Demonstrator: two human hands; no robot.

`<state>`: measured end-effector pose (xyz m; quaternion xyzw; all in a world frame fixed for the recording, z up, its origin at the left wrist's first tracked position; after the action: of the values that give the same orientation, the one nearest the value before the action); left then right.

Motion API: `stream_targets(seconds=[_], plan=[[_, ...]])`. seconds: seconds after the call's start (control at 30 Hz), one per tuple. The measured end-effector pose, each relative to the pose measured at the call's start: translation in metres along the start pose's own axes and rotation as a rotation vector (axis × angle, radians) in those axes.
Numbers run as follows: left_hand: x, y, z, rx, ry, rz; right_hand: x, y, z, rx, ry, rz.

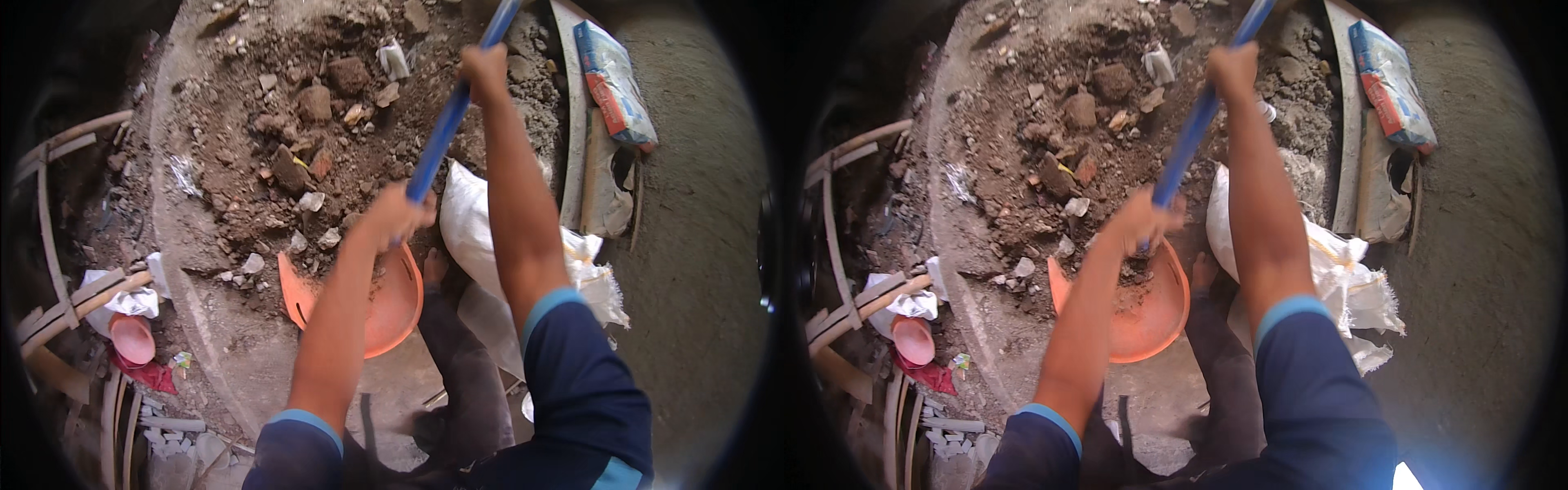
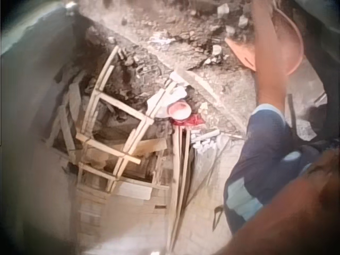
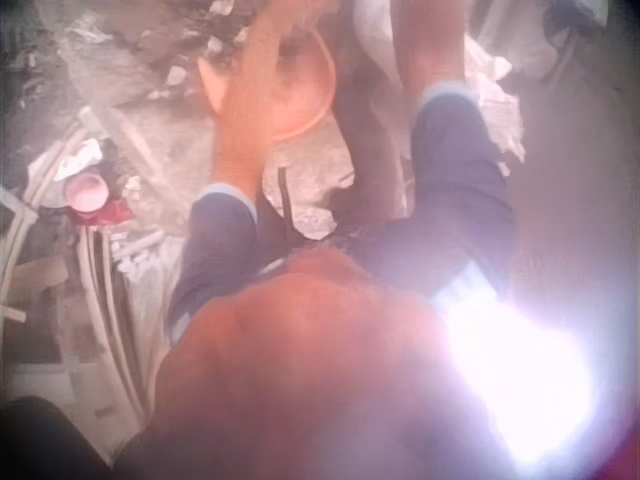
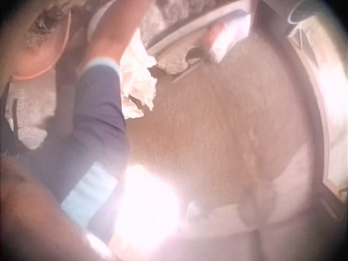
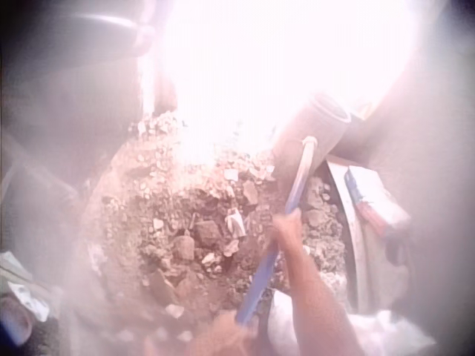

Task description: The person uses a hoe to shovel dirt into a plastic bucket and then pours the dirt from the bucket into a white woven bag.

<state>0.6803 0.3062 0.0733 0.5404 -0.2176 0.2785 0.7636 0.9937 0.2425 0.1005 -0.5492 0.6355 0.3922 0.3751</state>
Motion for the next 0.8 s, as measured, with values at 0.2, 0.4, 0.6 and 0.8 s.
stream_targets(seconds=[0.2, 0.4, 0.6, 0.8], plan=[[0.036, -0.020, -0.123, 0.152, -0.443, 0.005, 0.107, -0.050, 0.087, 0.015, -0.004, 0.397], [-0.008, 0.031, -0.089, 0.350, -0.577, 0.020, 0.108, 0.035, 0.083, -0.178, -0.201, 0.506], [-0.064, 0.154, -0.046, 0.313, -0.166, -0.235, 0.061, 0.150, 0.100, -0.204, 0.082, 0.293], [-0.123, 0.261, -0.016, 0.489, -0.140, -0.277, 0.030, 0.288, 0.088, -0.386, 0.118, 0.541]])
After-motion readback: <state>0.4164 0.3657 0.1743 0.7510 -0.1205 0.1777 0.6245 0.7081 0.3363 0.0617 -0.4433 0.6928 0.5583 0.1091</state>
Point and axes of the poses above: each hand's wrist, its own y-axis away from the middle knuckle, its own z-axis out of the palm, x = y × z, the point moved 9 cm from there along -y, towards the middle knuckle, and after that the axes turned 10 degrees about -y, right-handed, at the moved point
